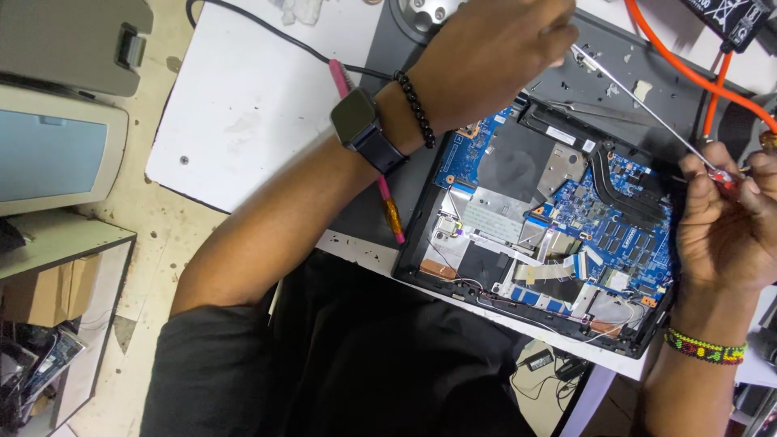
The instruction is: Repairing a laptop by removing screws and replacing the battery
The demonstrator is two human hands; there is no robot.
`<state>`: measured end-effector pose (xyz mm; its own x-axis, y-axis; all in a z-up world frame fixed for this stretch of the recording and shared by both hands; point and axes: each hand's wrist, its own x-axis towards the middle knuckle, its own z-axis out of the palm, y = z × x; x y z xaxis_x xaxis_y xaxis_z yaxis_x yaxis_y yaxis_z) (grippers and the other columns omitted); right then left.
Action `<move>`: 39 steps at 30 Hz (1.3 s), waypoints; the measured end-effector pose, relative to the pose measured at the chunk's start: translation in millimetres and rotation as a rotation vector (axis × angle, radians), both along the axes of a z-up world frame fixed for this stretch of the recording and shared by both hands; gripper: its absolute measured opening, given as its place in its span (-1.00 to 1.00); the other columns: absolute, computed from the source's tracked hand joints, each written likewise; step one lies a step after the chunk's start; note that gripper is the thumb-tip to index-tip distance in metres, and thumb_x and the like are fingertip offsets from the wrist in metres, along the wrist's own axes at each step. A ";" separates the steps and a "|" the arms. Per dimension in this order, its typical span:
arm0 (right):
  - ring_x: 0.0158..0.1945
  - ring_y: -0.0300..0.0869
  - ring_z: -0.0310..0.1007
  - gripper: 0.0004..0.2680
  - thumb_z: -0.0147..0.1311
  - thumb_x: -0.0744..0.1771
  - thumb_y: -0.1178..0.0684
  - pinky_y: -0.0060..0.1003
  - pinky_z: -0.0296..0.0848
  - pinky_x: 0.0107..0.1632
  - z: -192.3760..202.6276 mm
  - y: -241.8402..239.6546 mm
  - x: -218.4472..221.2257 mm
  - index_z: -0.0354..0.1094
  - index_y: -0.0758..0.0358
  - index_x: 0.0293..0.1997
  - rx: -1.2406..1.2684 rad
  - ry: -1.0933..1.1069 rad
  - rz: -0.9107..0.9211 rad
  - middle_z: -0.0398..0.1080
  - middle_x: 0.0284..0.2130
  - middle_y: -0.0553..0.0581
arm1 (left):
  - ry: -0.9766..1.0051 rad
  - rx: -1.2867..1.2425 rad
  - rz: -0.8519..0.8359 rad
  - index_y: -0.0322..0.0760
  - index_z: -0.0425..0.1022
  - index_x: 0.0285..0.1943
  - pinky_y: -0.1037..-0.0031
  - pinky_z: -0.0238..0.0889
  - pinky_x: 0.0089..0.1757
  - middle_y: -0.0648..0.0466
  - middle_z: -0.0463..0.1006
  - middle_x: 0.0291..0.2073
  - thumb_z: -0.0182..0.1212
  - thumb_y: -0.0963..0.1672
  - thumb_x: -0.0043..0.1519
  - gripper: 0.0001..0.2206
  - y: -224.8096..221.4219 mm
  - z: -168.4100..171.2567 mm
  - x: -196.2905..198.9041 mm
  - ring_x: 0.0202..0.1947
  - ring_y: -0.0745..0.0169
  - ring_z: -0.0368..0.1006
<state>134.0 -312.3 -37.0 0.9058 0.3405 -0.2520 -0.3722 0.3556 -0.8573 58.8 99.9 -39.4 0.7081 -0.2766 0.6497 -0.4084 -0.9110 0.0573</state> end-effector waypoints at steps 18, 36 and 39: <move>-0.07 -0.08 0.53 -0.89 0.25 0.49 0.29 -0.30 0.50 0.05 38.3 48.1 14.7 0.39 0.43 0.11 -0.861 -0.984 0.152 0.49 -0.09 0.27 | -0.012 -0.060 0.042 -0.26 0.56 -0.20 0.29 0.26 -0.31 0.06 0.46 -0.38 0.26 -0.20 0.36 -0.94 -1.7 9.3 -6.3 -0.34 0.10 0.34; 0.04 0.15 0.59 -0.86 0.12 0.37 0.46 -0.04 0.49 0.16 30.1 81.8 19.5 0.53 0.51 -0.03 -1.000 -1.444 0.227 0.57 -0.04 0.39 | 0.104 -0.051 0.173 -0.28 0.55 -0.39 0.34 0.27 -0.36 0.05 0.48 -0.49 0.12 -0.37 0.04 -0.80 0.8 -0.6 -7.0 -0.39 0.10 0.33; 0.04 0.16 0.57 -0.85 0.09 0.37 0.44 -0.02 0.48 0.17 31.5 81.9 20.6 0.53 0.48 -0.03 -0.992 -1.429 0.213 0.56 -0.04 0.39 | 0.098 -0.085 0.154 -0.31 0.52 -0.43 0.32 0.24 -0.38 0.03 0.47 -0.50 0.12 -0.36 0.11 -0.82 0.1 2.5 -5.5 -0.40 0.10 0.32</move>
